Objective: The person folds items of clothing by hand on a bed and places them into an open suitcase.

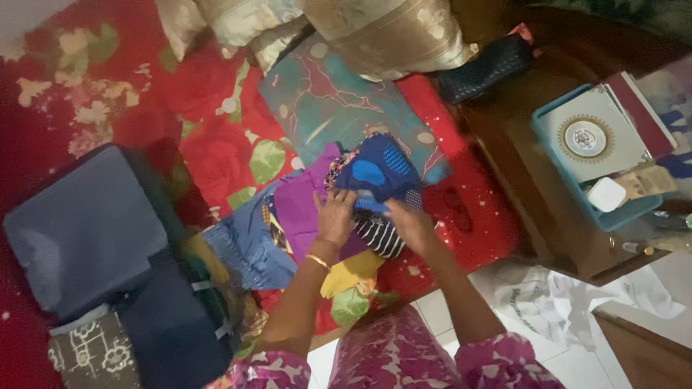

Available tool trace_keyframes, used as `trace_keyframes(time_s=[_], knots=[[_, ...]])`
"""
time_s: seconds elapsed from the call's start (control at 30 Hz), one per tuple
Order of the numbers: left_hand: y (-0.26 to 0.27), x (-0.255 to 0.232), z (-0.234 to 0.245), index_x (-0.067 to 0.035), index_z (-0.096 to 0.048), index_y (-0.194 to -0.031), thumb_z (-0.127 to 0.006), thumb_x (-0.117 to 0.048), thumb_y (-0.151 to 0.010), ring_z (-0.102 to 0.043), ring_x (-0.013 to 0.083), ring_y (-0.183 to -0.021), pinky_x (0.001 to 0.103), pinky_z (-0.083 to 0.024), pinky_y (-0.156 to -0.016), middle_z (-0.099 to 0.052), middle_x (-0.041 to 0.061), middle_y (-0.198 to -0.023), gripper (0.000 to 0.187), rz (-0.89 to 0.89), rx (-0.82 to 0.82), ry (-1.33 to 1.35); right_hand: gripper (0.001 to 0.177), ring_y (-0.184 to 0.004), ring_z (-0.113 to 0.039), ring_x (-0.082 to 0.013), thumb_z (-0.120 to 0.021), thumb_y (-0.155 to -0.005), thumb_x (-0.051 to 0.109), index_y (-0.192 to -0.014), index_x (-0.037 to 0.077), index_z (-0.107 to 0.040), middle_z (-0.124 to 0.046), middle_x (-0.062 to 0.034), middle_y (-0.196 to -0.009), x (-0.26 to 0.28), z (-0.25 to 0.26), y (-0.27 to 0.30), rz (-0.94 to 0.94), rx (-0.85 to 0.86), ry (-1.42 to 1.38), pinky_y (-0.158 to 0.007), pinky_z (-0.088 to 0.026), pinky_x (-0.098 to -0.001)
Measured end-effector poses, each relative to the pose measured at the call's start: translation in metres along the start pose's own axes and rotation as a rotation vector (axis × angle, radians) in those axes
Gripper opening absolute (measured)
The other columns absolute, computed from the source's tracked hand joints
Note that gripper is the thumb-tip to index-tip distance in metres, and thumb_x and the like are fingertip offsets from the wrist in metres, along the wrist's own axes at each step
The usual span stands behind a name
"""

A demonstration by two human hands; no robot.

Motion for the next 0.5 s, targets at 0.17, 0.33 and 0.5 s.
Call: trace_keyframes(time_s=[0.17,0.33,0.5], knots=[[-0.009,0.001,0.056,-0.016,-0.064,-0.119,-0.069,-0.003,-0.074,-0.064,0.0366,-0.104,0.057,-0.043,-0.099,-0.070,0.011,-0.107,0.047,-0.104,-0.114,0.011,0.028,-0.085,-0.070,-0.0381,-0.060,-0.099,0.017,-0.125,0.007,-0.063,-0.072,-0.0202,-0.104,0.033,0.045,-0.020,0.302,-0.263,-0.058,-0.070,-0.056,-0.0450],[-0.018,0.016,0.111,-0.014,-0.065,-0.114,-0.067,-0.003,-0.085,-0.067,0.0346,-0.102,0.050,-0.047,-0.089,-0.072,0.013,-0.104,0.031,-0.134,-0.166,-0.017,0.028,-0.089,-0.068,-0.0430,-0.061,-0.101,0.023,-0.124,0.007,-0.065,-0.071,-0.0219,-0.100,0.103,0.098,-0.042,0.286,-0.083,0.010,-0.070,-0.052,-0.0490],[0.005,0.043,0.150,-0.007,-0.064,-0.111,-0.066,-0.003,-0.070,-0.067,0.0408,-0.094,0.052,-0.049,-0.082,-0.070,0.019,-0.098,0.041,-0.152,-0.290,0.012,0.024,-0.089,-0.067,-0.0427,-0.059,-0.101,0.024,-0.118,0.007,-0.066,-0.070,-0.0208,-0.097,0.161,0.101,-0.039,0.415,-0.071,-0.043,-0.075,-0.052,-0.0478]])
Point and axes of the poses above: each hand's wrist, its own y-axis away from the middle knuckle, its own z-axis out of the back of the hand, x = y × z, the point moved 2 cm from there along -y, towards the middle knuckle
